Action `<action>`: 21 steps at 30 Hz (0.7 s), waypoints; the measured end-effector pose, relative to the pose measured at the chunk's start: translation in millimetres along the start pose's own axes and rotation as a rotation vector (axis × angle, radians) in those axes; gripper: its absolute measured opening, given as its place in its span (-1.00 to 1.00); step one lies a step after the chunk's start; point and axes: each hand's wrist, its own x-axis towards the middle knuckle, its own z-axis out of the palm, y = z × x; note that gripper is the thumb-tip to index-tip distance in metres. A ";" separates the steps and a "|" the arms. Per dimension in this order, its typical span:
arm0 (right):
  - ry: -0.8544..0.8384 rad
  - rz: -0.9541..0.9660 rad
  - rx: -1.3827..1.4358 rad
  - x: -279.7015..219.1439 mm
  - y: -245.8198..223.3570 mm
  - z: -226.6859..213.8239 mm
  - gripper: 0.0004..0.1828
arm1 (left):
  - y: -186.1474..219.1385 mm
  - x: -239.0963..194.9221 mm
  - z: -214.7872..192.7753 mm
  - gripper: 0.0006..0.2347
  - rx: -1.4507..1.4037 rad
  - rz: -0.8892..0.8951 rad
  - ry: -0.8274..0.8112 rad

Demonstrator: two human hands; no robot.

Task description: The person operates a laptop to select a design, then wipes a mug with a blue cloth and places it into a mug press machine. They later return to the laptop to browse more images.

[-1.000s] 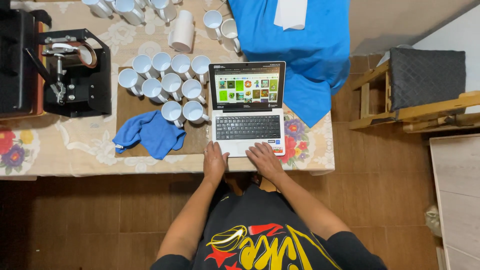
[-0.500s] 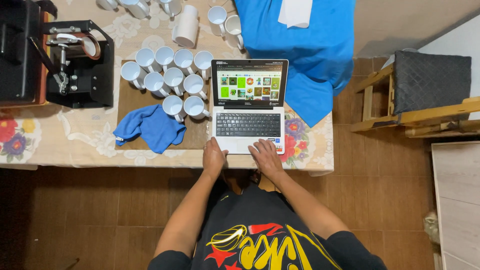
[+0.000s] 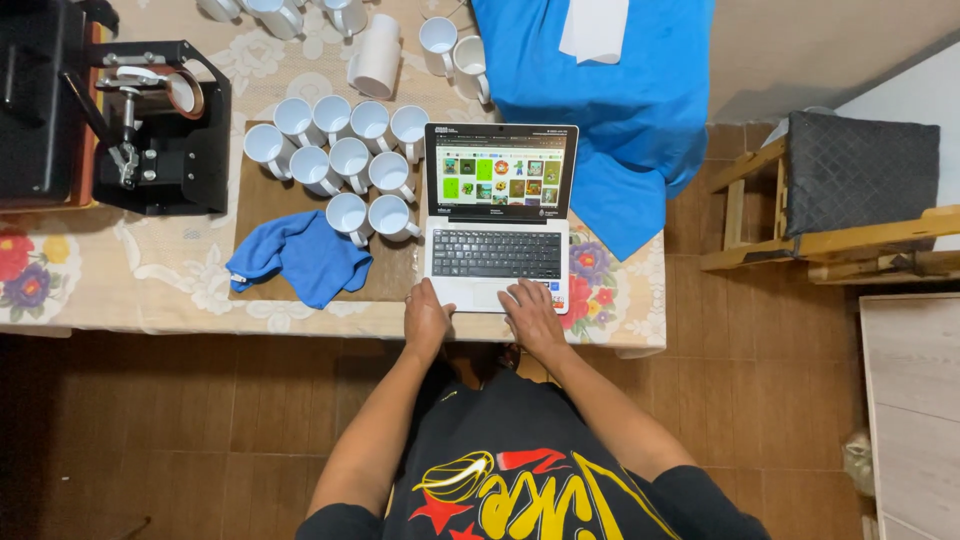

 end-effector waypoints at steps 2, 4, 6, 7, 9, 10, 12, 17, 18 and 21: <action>-0.003 0.002 -0.010 0.0 -2.7 -4.1 -0.31 | 0.6 -1.5 0.2 -0.24 0.008 -0.003 0.004; -0.005 0.006 -0.019 0.6 -4.1 -7.3 -0.31 | 0.5 -1.3 0.6 -0.23 0.016 -0.005 0.007; -0.008 0.002 -0.023 0.9 -4.3 -9.4 -0.30 | -0.4 0.1 1.4 -0.24 0.017 -0.001 0.002; -0.009 0.001 -0.023 0.3 -4.7 -10.4 -0.30 | -0.5 0.3 1.8 -0.24 0.016 -0.002 0.002; 0.014 -0.001 -0.007 -0.4 -5.8 -12.6 -0.26 | -1.0 1.1 2.0 -0.24 0.003 0.005 -0.002; 0.014 -0.001 -0.006 -1.1 -4.1 -8.9 -0.26 | -1.5 2.0 2.5 -0.24 0.003 0.004 -0.002; 0.017 -0.020 -0.017 -2.9 -0.6 -1.7 -0.30 | -2.2 3.7 3.8 -0.25 0.003 0.006 -0.002; 0.019 -0.015 -0.017 -3.6 -4.7 -9.9 -0.31 | 4.2 -0.6 -4.4 -0.24 0.004 -0.009 -0.010; 0.020 -0.014 -0.022 -2.9 -4.8 -11.2 -0.32 | 5.8 -0.6 -6.5 -0.25 0.005 -0.008 -0.011; 0.037 -0.013 -0.015 -4.4 -3.9 -6.9 -0.34 | 1.5 1.8 -2.4 -0.26 -0.001 0.004 -0.003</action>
